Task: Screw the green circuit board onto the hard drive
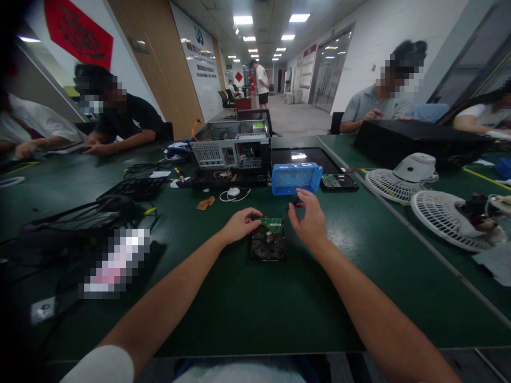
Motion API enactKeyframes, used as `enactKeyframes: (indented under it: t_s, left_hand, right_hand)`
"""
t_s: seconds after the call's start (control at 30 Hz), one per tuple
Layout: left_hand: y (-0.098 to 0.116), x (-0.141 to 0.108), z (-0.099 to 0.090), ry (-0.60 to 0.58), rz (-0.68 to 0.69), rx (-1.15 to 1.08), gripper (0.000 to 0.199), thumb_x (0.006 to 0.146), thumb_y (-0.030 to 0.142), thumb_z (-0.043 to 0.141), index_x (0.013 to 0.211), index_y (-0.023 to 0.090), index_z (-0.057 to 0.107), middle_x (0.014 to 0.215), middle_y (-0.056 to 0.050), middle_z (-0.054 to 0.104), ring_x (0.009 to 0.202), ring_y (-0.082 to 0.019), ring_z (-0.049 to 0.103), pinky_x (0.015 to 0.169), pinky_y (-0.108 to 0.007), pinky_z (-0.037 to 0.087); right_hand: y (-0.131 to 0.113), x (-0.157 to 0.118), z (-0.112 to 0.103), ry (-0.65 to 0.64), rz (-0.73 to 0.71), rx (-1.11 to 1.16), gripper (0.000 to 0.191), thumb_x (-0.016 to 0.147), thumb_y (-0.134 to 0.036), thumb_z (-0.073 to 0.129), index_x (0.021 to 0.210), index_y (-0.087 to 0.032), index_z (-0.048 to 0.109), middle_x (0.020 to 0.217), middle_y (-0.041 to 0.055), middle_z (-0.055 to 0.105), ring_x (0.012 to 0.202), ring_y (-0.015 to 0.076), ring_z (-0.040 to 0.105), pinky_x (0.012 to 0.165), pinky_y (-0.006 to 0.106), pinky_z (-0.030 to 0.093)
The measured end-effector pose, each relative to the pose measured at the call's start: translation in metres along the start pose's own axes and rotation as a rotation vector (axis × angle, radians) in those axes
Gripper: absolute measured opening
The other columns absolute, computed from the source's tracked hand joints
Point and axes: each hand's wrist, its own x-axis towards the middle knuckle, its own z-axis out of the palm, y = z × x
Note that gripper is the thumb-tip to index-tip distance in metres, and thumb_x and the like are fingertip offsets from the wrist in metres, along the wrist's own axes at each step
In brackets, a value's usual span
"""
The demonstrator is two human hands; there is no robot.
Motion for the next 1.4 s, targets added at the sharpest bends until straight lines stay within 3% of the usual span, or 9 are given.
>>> enactKeyframes:
  t_s: [0.23, 0.47, 0.83, 1.0, 1.2, 1.4]
  left_hand:
    - [0.0035, -0.0011, -0.0012, -0.013, -0.014, -0.002, 0.033, 0.088, 0.034, 0.068, 0.118, 0.019, 0.068, 0.076, 0.001, 0.065, 0.059, -0.013, 0.057, 0.054, -0.023, 0.042]
    - [0.0047, -0.0016, -0.0012, -0.014, -0.019, -0.013, 0.033, 0.088, 0.035, 0.068, 0.118, 0.019, 0.068, 0.078, 0.001, 0.066, 0.059, -0.012, 0.057, 0.054, -0.023, 0.042]
    - [0.0064, -0.0025, -0.0011, -0.011, -0.03, -0.01, 0.033, 0.089, 0.035, 0.068, 0.118, 0.019, 0.068, 0.077, 0.001, 0.066, 0.061, -0.013, 0.058, 0.056, -0.023, 0.043]
    - [0.0049, -0.0016, -0.0004, -0.001, -0.022, 0.001, 0.033, 0.088, 0.035, 0.068, 0.116, 0.018, 0.068, 0.077, 0.0, 0.065, 0.062, -0.013, 0.058, 0.057, -0.024, 0.044]
    - [0.0037, -0.0016, -0.0008, 0.0, -0.013, 0.004, 0.034, 0.088, 0.035, 0.068, 0.117, 0.018, 0.069, 0.078, 0.0, 0.066, 0.063, -0.013, 0.058, 0.057, -0.024, 0.044]
    - [0.0021, -0.0004, -0.0004, -0.017, -0.034, -0.015, 0.035, 0.088, 0.035, 0.068, 0.118, 0.019, 0.068, 0.079, 0.0, 0.066, 0.062, -0.013, 0.058, 0.055, -0.024, 0.044]
  right_hand:
    - [-0.0046, -0.0011, 0.0003, -0.009, 0.089, -0.059, 0.048, 0.092, -0.033, 0.069, 0.136, -0.024, 0.051, 0.126, 0.0118, 0.065, 0.09, 0.0217, 0.072, 0.074, 0.04, 0.066]
    - [-0.0038, 0.001, -0.0031, -0.021, 0.015, -0.1, 0.045, 0.093, -0.033, 0.069, 0.135, -0.024, 0.056, 0.126, 0.0131, 0.063, 0.094, 0.0225, 0.07, 0.073, 0.04, 0.067]
    - [-0.0058, -0.0014, -0.0023, -0.064, 0.054, -0.067, 0.044, 0.097, -0.032, 0.059, 0.139, -0.021, 0.051, 0.132, 0.0156, 0.063, 0.094, 0.0233, 0.071, 0.078, 0.042, 0.065]
    - [-0.001, -0.0033, -0.0008, -0.042, 0.08, -0.129, 0.044, 0.096, -0.035, 0.062, 0.135, -0.02, 0.051, 0.114, 0.0115, 0.069, 0.077, 0.0201, 0.071, 0.08, 0.042, 0.063]
    - [-0.0039, 0.0013, -0.0038, -0.061, 0.021, -0.174, 0.042, 0.095, -0.035, 0.065, 0.134, -0.025, 0.055, 0.101, 0.0069, 0.067, 0.079, 0.0214, 0.068, 0.08, 0.043, 0.061]
    - [-0.0069, 0.0015, -0.005, -0.069, 0.026, -0.135, 0.044, 0.094, -0.034, 0.065, 0.137, -0.026, 0.055, 0.112, 0.0093, 0.066, 0.081, 0.021, 0.069, 0.078, 0.042, 0.062]
